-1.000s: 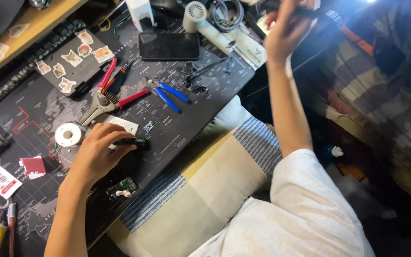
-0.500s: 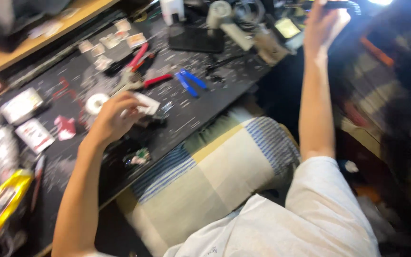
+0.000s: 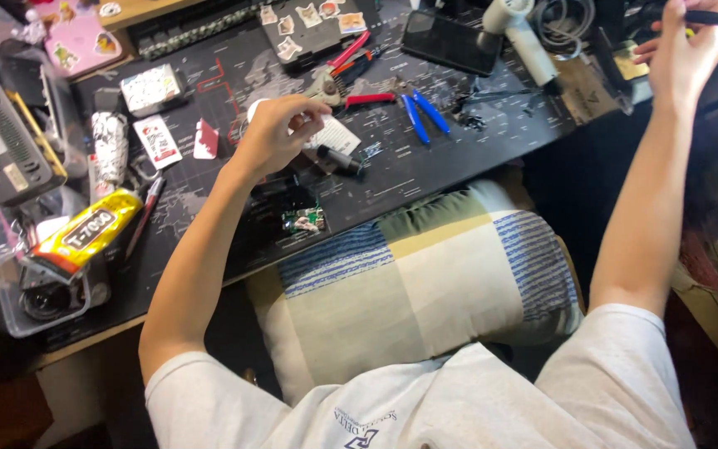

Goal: Soldering components onto a small circuit board at a workbench.

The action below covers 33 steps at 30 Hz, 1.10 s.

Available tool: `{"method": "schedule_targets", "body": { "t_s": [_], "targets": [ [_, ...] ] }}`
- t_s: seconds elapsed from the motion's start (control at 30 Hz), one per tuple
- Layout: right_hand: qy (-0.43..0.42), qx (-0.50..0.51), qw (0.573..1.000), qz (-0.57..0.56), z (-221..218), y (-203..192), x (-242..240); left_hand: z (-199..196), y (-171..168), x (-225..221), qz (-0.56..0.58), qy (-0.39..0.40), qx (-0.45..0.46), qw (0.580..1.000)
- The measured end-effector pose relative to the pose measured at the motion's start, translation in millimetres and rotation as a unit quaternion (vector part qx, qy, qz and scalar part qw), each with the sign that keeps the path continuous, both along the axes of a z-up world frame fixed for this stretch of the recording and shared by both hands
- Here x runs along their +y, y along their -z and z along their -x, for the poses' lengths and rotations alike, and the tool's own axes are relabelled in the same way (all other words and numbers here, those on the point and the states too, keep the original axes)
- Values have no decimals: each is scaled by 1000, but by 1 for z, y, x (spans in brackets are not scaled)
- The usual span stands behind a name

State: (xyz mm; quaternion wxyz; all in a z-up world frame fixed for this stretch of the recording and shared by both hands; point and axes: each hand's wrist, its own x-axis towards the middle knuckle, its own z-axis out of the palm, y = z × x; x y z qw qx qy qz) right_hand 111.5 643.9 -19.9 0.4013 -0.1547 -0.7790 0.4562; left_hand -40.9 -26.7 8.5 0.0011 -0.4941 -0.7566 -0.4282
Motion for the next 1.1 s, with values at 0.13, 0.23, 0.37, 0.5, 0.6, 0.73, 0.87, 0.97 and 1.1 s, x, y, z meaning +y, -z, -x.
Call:
{"method": "schedule_targets", "body": {
  "t_s": [0.13,0.23,0.37,0.5,0.6,0.73,0.87,0.97,1.1],
  "targets": [
    [26,-40,995,89,12,13,30,1,-2,-2,-22,-4,-25,999],
    [73,-128,979,141,20,55,82,1,-6,-5,-2,9,2,1000],
    [33,-193,976,95,3,72,82,-6,-15,-4,9,31,38,999],
    [-29,-135,983,121,-6,104,113,-16,-33,-6,28,53,54,997],
    [-51,-143,984,91,-20,112,119,-25,-43,-6,42,66,69,995],
    [-60,-139,979,135,-42,49,19,-31,-44,0,89,61,58,993],
    [23,-50,973,223,-63,21,-80,-22,-34,-6,119,31,76,990],
    [65,63,981,173,-82,13,-161,-23,-36,-5,194,-23,38,980],
    [12,131,960,-246,-86,-4,-264,-31,-41,4,346,-99,-77,930]
  ]
}}
